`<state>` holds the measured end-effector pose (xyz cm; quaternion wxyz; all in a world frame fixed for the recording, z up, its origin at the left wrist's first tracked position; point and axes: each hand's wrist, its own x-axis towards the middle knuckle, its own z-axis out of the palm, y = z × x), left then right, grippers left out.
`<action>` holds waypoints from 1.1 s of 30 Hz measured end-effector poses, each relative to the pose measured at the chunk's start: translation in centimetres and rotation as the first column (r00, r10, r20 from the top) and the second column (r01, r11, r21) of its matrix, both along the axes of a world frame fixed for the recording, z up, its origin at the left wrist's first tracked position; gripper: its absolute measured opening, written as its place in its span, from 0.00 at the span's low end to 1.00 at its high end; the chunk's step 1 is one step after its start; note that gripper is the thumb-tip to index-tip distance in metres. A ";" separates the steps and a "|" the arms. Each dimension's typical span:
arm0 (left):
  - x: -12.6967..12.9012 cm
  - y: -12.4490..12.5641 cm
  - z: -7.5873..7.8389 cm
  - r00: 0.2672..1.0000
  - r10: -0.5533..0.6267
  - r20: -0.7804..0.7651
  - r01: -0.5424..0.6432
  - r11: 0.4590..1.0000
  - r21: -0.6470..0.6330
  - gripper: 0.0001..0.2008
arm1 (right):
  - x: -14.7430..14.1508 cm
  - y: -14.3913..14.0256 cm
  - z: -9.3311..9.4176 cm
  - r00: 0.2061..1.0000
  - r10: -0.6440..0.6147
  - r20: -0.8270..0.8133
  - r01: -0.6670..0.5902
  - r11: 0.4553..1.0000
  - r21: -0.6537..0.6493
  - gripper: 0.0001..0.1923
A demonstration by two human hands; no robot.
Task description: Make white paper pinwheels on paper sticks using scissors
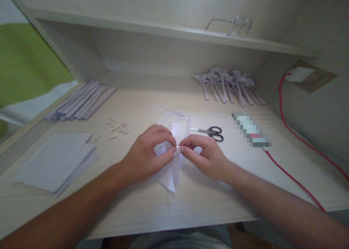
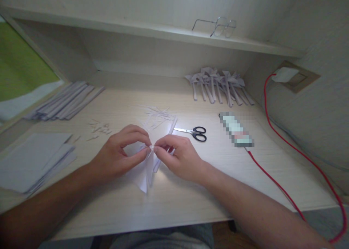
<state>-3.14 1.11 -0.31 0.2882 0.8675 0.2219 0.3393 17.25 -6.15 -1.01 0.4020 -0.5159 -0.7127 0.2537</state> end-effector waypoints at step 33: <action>-0.5 3.0 -2.1 0.944 0.313 -0.102 -0.325 0.935 -0.139 0.13 | 0.2 0.1 -0.9 0.984 -0.092 -0.155 0.102 0.993 0.055 0.05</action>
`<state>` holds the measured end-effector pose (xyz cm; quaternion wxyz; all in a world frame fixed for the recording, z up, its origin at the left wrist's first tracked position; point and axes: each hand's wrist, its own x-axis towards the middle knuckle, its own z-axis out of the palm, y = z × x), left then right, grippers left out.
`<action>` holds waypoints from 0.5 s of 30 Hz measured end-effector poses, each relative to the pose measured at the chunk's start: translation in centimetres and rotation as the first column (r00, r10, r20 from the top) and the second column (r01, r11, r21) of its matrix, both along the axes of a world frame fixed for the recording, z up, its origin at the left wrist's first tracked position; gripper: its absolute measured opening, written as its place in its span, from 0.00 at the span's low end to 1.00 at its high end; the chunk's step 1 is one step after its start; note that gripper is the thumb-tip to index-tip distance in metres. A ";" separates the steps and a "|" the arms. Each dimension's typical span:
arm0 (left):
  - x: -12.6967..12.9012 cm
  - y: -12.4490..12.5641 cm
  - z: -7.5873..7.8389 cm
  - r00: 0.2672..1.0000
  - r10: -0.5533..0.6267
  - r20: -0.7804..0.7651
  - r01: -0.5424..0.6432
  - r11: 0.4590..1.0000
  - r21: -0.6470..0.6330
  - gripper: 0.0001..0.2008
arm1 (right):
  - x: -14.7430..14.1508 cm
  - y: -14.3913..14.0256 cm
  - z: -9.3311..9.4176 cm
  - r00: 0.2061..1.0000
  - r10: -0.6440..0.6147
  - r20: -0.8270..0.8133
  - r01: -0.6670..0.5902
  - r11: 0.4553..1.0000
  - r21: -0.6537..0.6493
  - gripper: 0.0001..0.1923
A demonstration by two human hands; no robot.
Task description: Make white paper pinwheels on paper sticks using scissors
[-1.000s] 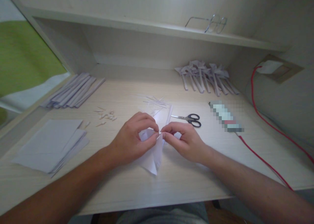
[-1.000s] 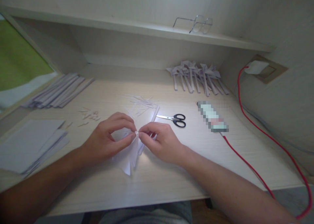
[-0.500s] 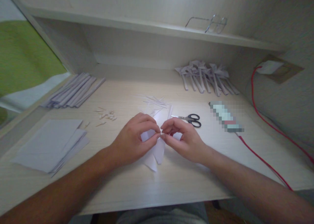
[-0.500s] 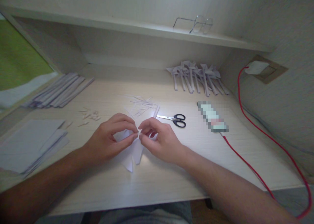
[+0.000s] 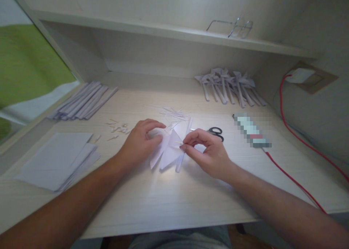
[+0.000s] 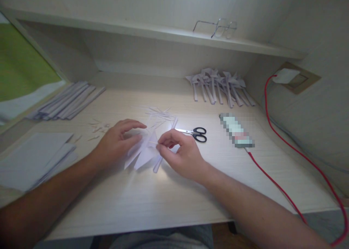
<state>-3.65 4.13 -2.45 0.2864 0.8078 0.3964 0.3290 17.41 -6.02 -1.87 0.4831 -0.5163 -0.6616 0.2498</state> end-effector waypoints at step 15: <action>0.3 0.2 0.7 0.942 0.077 0.327 0.080 0.895 -0.439 0.10 | -0.3 -0.8 0.9 0.965 0.035 0.260 -0.127 0.930 0.345 0.07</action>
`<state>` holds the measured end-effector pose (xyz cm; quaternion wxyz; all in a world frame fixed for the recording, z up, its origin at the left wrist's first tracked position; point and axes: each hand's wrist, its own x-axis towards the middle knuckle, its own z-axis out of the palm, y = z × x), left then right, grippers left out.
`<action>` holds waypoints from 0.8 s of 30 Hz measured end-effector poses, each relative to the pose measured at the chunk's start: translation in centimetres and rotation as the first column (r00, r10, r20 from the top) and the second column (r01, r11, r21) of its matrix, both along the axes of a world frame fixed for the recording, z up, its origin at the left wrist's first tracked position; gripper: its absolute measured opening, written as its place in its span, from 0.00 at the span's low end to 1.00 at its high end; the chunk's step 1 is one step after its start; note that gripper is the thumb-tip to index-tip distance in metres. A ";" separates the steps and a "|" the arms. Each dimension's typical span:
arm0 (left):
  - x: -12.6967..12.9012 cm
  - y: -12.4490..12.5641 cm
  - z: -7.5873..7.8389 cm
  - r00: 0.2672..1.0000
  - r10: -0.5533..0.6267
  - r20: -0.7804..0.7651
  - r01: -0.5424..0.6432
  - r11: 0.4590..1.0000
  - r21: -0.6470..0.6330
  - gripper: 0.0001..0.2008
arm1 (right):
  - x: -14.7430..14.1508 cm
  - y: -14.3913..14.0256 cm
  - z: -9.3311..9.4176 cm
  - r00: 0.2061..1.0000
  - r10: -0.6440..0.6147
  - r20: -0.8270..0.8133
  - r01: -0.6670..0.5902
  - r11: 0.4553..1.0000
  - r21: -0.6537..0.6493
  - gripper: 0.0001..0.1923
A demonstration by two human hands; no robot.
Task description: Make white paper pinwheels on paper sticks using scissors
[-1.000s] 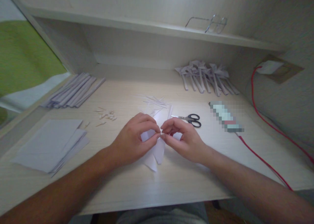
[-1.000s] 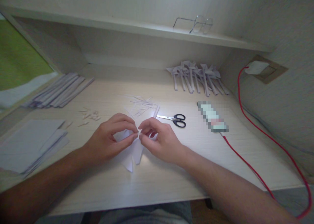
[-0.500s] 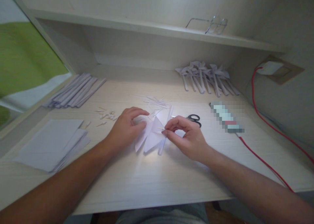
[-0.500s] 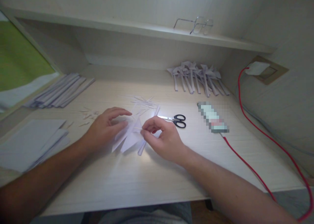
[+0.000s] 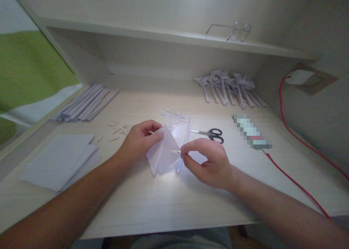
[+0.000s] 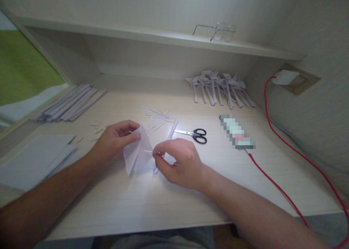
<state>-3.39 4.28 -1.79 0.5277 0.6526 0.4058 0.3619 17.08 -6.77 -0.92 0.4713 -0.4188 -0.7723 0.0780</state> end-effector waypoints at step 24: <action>0.4 -1.5 0.5 0.997 0.042 -0.057 -0.030 0.982 0.184 0.06 | -0.5 0.3 -0.3 0.939 -0.151 -0.308 0.011 0.910 -0.415 0.02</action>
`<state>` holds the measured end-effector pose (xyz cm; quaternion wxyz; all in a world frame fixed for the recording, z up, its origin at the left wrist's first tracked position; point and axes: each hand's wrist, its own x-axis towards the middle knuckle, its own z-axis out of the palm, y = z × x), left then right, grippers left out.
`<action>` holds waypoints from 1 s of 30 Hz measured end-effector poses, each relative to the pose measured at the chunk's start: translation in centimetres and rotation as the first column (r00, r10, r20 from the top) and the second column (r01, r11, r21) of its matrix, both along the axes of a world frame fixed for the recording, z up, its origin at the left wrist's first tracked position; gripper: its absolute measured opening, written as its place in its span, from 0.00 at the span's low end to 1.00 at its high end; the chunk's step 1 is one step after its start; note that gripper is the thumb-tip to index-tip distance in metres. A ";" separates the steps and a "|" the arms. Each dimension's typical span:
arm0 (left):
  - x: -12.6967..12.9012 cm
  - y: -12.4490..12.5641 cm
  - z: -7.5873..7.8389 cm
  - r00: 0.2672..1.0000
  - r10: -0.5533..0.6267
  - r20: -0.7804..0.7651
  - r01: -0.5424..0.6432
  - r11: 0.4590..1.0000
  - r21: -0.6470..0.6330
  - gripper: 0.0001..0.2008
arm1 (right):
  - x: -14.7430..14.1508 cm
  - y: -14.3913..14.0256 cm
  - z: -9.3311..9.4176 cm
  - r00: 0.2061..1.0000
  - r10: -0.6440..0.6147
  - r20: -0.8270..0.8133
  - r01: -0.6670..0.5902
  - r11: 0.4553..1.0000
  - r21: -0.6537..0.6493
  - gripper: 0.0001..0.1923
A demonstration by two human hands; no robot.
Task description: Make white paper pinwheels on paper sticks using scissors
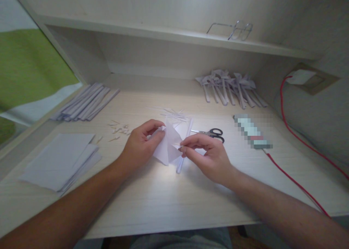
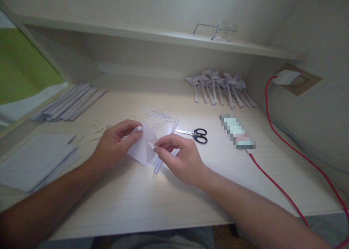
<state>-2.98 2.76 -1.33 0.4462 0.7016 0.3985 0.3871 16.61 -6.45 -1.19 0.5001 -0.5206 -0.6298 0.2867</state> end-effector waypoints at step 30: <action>-0.2 -1.2 0.9 0.975 -0.195 -0.105 0.212 0.956 0.204 0.06 | 0.2 -0.1 -0.2 0.986 -0.025 0.166 0.001 0.989 0.146 0.08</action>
